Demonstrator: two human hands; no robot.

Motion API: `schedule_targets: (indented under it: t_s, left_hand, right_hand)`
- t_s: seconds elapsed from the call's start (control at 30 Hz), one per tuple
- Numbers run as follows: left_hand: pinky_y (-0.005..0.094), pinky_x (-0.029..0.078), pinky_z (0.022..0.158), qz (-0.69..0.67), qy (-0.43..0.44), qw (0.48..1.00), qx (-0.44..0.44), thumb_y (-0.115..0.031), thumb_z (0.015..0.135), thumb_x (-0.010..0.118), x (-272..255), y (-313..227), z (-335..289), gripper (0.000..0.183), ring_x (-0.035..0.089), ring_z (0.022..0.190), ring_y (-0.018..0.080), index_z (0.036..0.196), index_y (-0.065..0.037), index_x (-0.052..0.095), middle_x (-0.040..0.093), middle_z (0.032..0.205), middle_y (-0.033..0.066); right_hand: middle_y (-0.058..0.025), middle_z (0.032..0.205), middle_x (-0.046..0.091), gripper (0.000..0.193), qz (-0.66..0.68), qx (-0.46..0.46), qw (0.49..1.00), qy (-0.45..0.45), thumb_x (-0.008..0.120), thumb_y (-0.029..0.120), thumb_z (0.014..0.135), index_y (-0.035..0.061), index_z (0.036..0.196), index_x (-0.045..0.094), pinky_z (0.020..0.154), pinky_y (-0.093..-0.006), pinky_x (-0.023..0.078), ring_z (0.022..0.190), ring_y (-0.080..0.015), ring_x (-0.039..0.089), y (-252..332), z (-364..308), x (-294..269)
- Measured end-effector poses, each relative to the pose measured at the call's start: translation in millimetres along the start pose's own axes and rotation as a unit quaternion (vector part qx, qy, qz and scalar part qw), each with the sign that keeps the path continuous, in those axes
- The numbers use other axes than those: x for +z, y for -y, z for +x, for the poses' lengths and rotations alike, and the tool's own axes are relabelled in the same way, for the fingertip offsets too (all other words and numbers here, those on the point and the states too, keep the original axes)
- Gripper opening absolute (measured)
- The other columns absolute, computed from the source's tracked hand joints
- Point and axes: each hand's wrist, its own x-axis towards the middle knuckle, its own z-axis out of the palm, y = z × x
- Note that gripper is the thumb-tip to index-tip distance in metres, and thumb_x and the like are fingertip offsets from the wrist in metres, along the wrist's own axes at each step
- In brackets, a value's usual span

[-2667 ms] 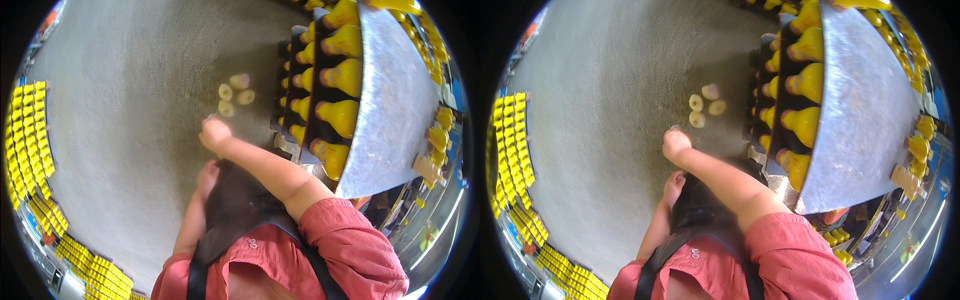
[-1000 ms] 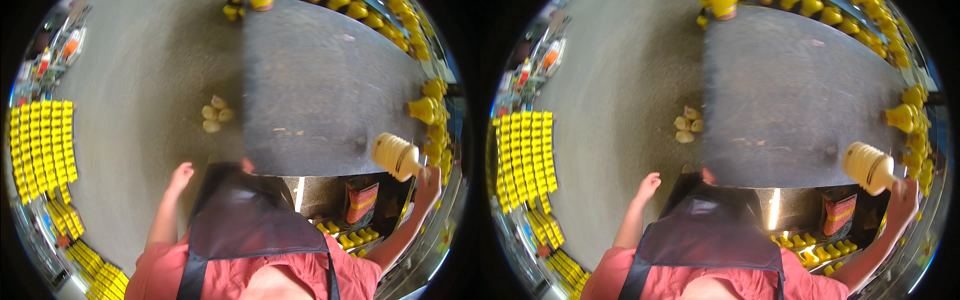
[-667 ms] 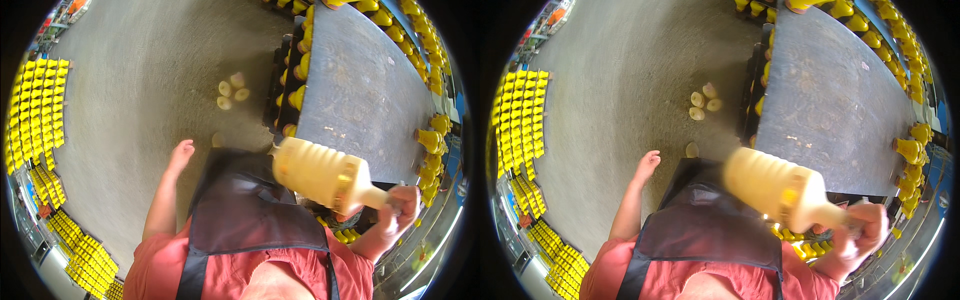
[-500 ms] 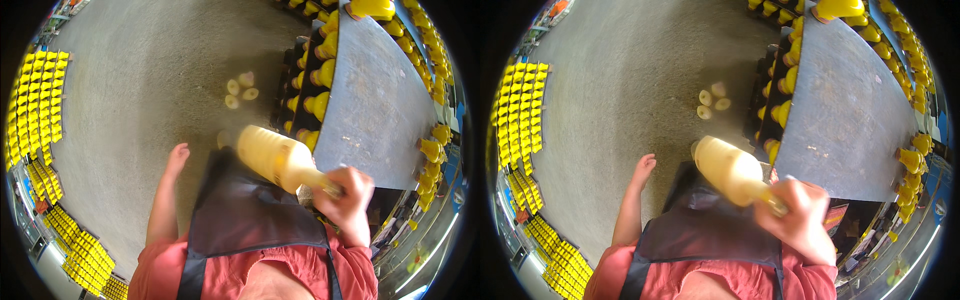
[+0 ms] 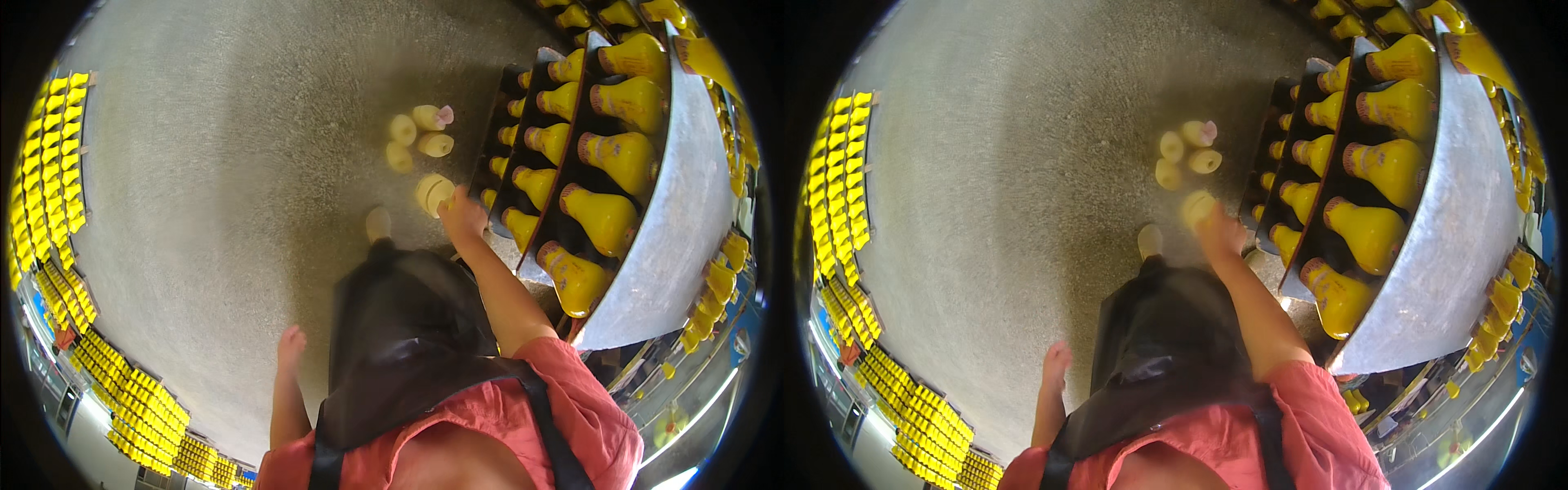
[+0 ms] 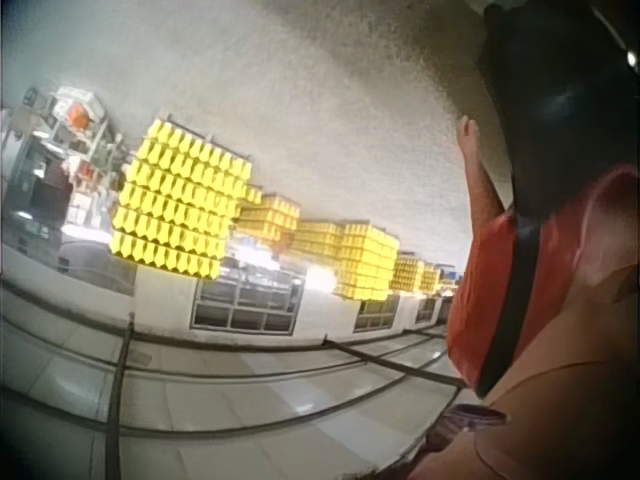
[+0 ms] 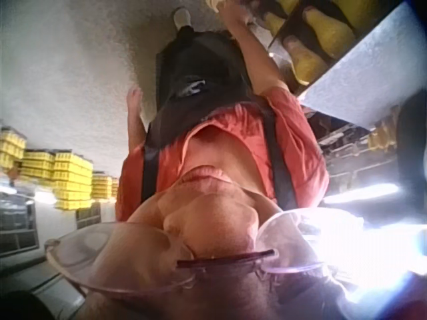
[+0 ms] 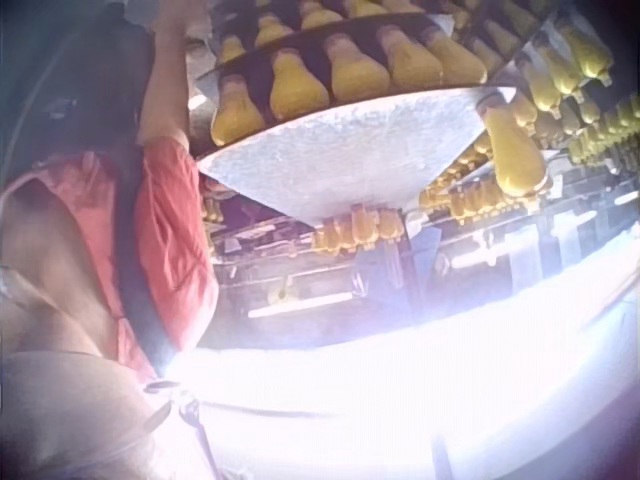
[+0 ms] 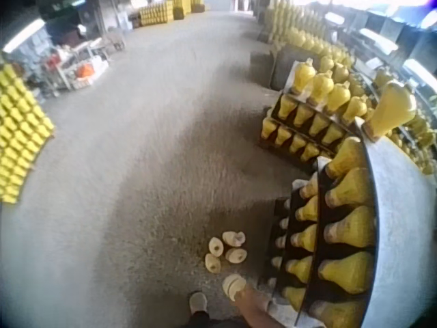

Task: The person applies adhesive labels to yellow and white plastic bottles, smooths them, and places the finished bottles on a nearby table. The person also handles stacks of labels and moves bottles between the work surface and the table.

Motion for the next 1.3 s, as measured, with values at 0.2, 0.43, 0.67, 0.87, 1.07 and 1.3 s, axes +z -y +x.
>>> schedule_targets:
  t_s: [0.2,0.43,0.67,0.87,1.07,1.3]
  left_hand:
    - [0.0291,0.051,0.082,0.013,-0.012,0.992,-0.122,-0.017,0.093,0.064,3.1,45.5,-21.8,0.043,0.064,0.091,0.0153,0.134,-0.005,0.058,0.068,0.1,0.0061]
    - [0.0321,0.051,0.086,-0.007,-0.041,0.987,-0.153,-0.017,0.092,0.064,14.4,38.1,-41.8,0.046,0.065,0.097,0.0183,0.135,-0.004,0.058,0.068,0.109,0.0089]
    - [0.0309,0.051,0.083,-0.044,-0.037,0.987,-0.152,-0.017,0.091,0.065,11.1,51.7,-40.5,0.046,0.066,0.094,0.0183,0.134,-0.003,0.058,0.069,0.109,0.0098]
    - [0.033,0.052,0.089,-0.022,-0.024,0.993,-0.114,-0.021,0.096,0.063,27.8,25.6,-36.4,0.044,0.066,0.102,0.021,0.134,-0.001,0.057,0.068,0.114,0.0125]
    - [0.0315,0.05,0.095,-0.016,0.021,0.999,-0.029,-0.016,0.098,0.06,50.7,-18.0,-26.0,0.043,0.063,0.106,0.0168,0.137,0.0,0.054,0.067,0.115,0.0101]
    - [0.0372,0.043,0.106,0.114,-0.01,0.969,0.219,-0.01,0.093,0.069,96.0,-130.7,-18.1,0.038,0.053,0.123,0.0209,0.129,-0.002,0.059,0.057,0.134,0.0098]
  right_hand:
    - [-0.0198,0.09,0.071,0.042,0.02,0.041,0.999,-0.002,0.073,0.033,0.08,0.0069,0.107,0.056,0.076,-0.0528,0.053,0.089,-0.0424,0.07,-12.2,67.0,76.9]
    - [-0.0241,0.098,0.072,0.052,0.03,0.135,0.989,0.044,0.073,0.033,0.079,0.001,0.116,0.054,0.076,-0.0513,0.056,0.092,-0.0417,0.071,-9.9,117.6,123.6]
    - [-0.0236,0.097,0.073,0.062,0.041,0.172,0.982,0.067,0.073,0.035,0.081,-0.0016,0.126,0.052,0.076,-0.0501,0.057,0.09,-0.0388,0.073,-12.4,132.0,142.7]
    - [-0.0201,0.103,0.073,0.063,0.053,0.182,0.979,0.074,0.069,0.041,0.086,0.0027,0.132,0.05,0.08,-0.0508,0.056,0.097,-0.0382,0.072,-16.9,132.6,156.2]
    - [-0.025,0.126,0.065,0.074,0.19,0.221,0.956,0.033,0.068,0.045,0.087,0.0045,0.144,0.043,0.094,-0.0521,0.05,0.112,-0.0445,0.065,-20.1,90.5,169.7]
    - [-0.0247,0.125,0.065,0.071,0.192,0.152,0.95,0.191,0.065,0.039,0.091,0.0051,0.147,0.037,0.096,-0.0536,0.05,0.113,-0.0453,0.063,-26.2,-32.0,101.2]
